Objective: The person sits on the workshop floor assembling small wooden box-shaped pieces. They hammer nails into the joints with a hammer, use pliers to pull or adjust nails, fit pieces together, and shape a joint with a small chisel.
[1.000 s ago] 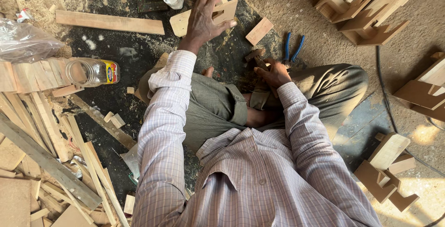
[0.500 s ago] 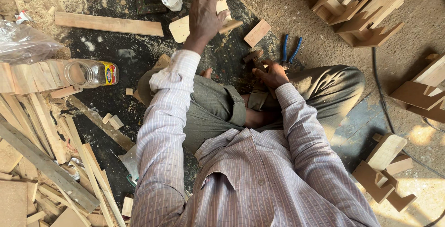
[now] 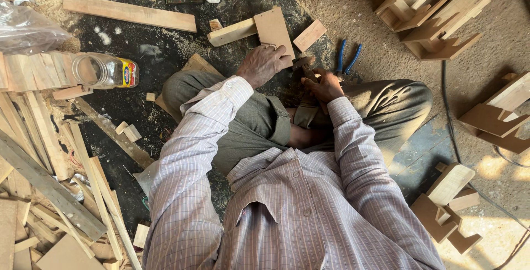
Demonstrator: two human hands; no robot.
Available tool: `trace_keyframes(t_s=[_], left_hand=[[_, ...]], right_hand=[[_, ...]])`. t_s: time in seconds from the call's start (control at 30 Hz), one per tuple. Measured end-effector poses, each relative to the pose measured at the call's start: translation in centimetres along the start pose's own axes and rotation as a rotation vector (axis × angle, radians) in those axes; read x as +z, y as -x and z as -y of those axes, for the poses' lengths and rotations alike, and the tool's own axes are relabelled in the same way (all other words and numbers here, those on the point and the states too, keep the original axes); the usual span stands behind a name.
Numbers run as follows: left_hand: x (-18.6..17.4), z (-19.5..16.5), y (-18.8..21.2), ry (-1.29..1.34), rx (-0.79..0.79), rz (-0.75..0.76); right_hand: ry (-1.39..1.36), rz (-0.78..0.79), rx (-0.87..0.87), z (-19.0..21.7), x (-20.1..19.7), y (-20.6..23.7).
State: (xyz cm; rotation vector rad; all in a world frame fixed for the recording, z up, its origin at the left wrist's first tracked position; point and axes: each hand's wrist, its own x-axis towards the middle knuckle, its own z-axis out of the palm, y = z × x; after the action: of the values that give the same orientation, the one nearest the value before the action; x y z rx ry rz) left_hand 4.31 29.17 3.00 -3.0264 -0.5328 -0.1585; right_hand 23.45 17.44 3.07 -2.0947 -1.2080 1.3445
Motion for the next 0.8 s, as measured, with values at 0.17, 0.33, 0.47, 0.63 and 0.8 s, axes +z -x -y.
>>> trace_keyframes(t_s=[0.17, 0.33, 0.47, 0.63, 0.8], left_hand=[[-0.5, -0.2, 0.2, 0.109, -0.092, 0.055], [-1.2, 0.1, 0.7, 0.095, -0.228, 0.17], [-1.1, 0.2, 1.5, 0.082, -0.257, 0.353], [-0.2, 0.4, 0.7, 0.142, -0.343, 0.512], [-1.2, -0.5, 1.8, 0.184, -0.418, 0.304]], right_hand=[[-0.027, 0.01, 0.043, 0.2, 0.0, 0.1], [-0.06, -0.011, -0.025, 0.3, 0.3, 0.2], [-0.099, -0.005, -0.026, 0.5, 0.4, 0.3], [-0.139, -0.027, 0.008, 0.4, 0.3, 0.2], [-0.396, 0.029, 0.039, -0.3, 1.3, -0.4]])
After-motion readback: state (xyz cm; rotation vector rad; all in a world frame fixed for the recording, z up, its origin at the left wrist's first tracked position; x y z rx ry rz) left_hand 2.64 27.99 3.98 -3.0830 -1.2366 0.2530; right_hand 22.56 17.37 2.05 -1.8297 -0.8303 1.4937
